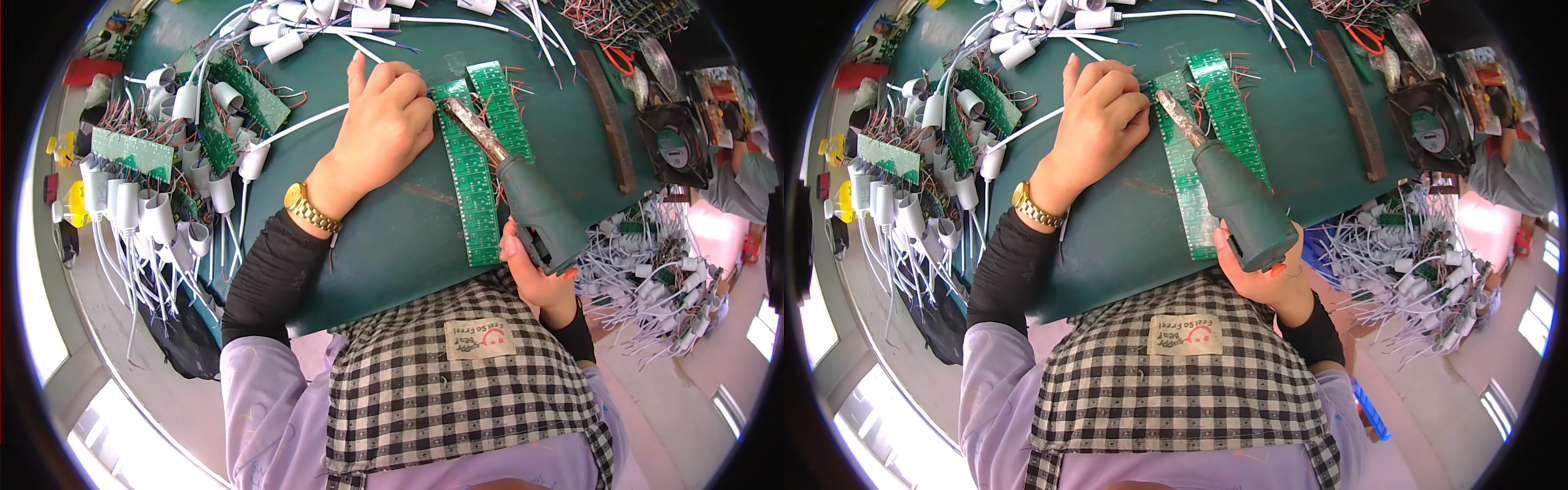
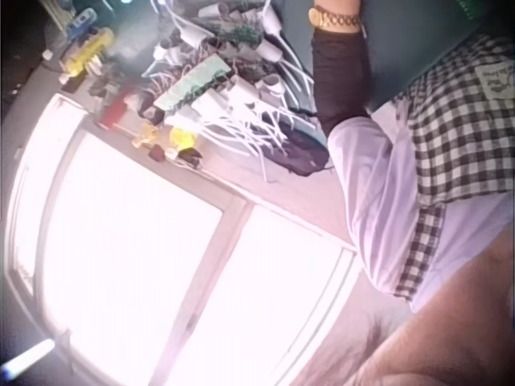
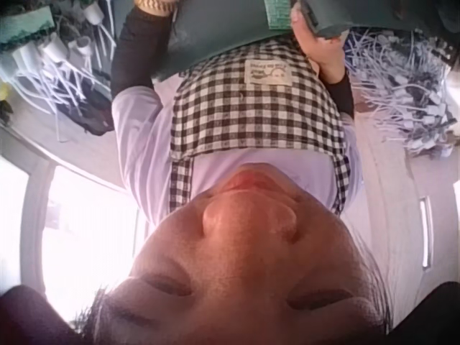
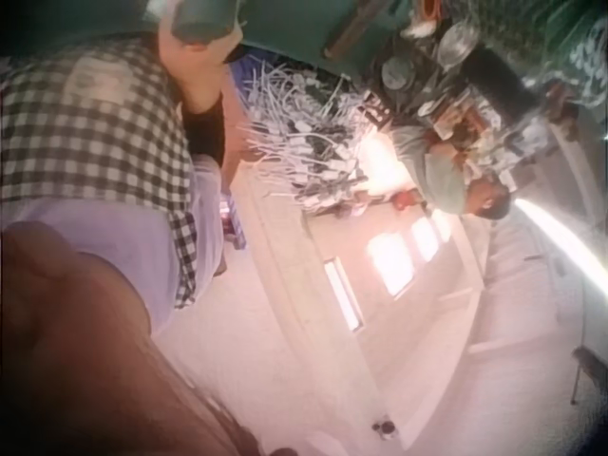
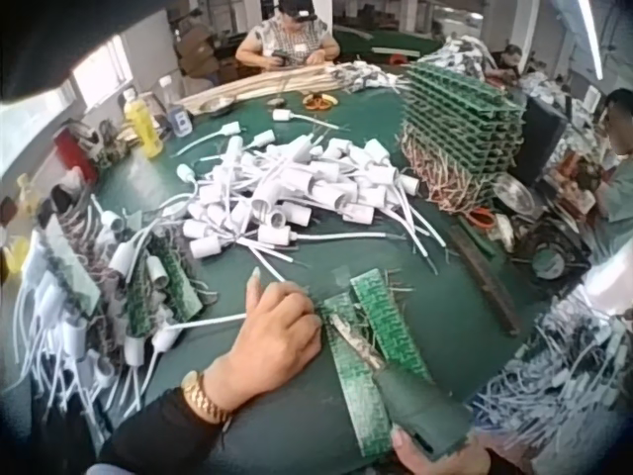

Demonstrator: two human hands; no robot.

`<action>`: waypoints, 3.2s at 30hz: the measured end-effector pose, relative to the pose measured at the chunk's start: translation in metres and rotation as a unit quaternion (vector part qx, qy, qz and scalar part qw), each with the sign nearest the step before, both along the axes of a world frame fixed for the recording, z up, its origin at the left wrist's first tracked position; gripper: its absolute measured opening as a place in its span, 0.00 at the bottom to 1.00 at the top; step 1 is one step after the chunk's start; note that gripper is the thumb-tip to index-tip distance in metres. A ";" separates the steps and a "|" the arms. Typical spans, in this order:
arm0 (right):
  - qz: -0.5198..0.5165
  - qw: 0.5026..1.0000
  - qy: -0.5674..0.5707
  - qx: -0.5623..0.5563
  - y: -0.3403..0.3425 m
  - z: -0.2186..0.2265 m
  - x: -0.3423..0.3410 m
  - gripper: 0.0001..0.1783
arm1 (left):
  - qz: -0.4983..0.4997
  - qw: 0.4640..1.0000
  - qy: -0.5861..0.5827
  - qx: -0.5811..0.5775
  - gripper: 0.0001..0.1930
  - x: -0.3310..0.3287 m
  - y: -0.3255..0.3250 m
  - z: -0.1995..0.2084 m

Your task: The person assembles electronic components, wires, and connectors onto green circuit boards using a soldering iron.

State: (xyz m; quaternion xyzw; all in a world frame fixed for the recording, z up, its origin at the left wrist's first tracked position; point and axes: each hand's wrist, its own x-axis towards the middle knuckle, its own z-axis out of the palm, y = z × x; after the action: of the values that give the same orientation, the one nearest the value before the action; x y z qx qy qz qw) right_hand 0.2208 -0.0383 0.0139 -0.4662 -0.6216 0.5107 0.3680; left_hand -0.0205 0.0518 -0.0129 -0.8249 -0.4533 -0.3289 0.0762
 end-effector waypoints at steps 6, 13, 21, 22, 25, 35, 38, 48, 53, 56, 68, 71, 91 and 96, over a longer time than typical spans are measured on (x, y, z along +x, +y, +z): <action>0.022 0.996 -0.052 0.063 0.000 -0.001 0.002 0.07 | 0.021 0.999 0.022 0.013 0.09 0.000 -0.003 0.000; -0.006 0.997 -0.063 0.041 -0.004 -0.002 0.003 0.06 | 0.025 0.999 0.020 0.016 0.09 0.001 -0.003 -0.003; 0.016 0.992 -0.103 0.065 -0.006 -0.005 0.006 0.06 | 0.054 0.997 0.052 0.008 0.08 0.004 -0.004 -0.002; -0.001 0.996 -0.080 0.049 -0.007 -0.007 0.007 0.05 | 0.058 0.997 0.052 0.009 0.08 0.004 -0.003 -0.002; 0.005 0.998 -0.049 0.036 -0.009 -0.010 0.010 0.07 | 0.058 0.997 0.045 0.011 0.07 0.004 -0.004 -0.002; -0.032 0.996 0.072 -0.042 -0.012 -0.001 0.009 0.21 | 0.042 0.998 0.020 0.048 0.04 0.004 -0.002 -0.007; -0.021 0.990 0.138 0.011 -0.010 -0.005 0.010 0.22 | 0.052 0.998 0.046 0.008 0.06 0.005 -0.005 -0.004; -0.087 0.893 0.422 -0.134 -0.017 0.005 -0.018 0.23 | 0.037 0.998 0.040 0.029 0.03 0.005 -0.002 -0.003; -0.068 0.870 0.480 -0.089 -0.017 -0.010 -0.042 0.22 | 0.029 0.999 0.042 0.017 0.06 0.005 -0.003 0.000; -0.078 0.856 0.508 -0.064 -0.017 -0.021 -0.047 0.22 | 0.027 0.998 0.052 0.006 0.07 0.004 -0.007 0.004; -0.095 0.871 0.482 -0.017 -0.022 -0.031 -0.027 0.22 | 0.064 0.965 0.189 -0.169 0.32 -0.036 -0.036 0.057; -0.091 0.870 0.485 0.000 -0.021 -0.031 -0.027 0.22 | 0.090 0.966 0.190 -0.148 0.30 -0.048 -0.022 0.057; -0.077 0.843 0.533 -0.017 -0.027 -0.032 -0.029 0.20 | 0.149 0.986 -0.021 -0.072 0.18 -0.075 0.117 0.044; -0.090 0.844 0.529 0.001 -0.026 -0.030 -0.028 0.20 | 0.192 0.978 0.008 -0.084 0.20 -0.061 0.125 0.047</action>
State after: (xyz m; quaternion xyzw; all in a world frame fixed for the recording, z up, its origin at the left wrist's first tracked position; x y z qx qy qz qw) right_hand 0.1925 -0.0644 -0.0157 -0.1791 -0.2887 0.6438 0.6856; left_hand -0.0811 0.1770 0.0343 -0.7289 -0.6285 -0.2619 0.0716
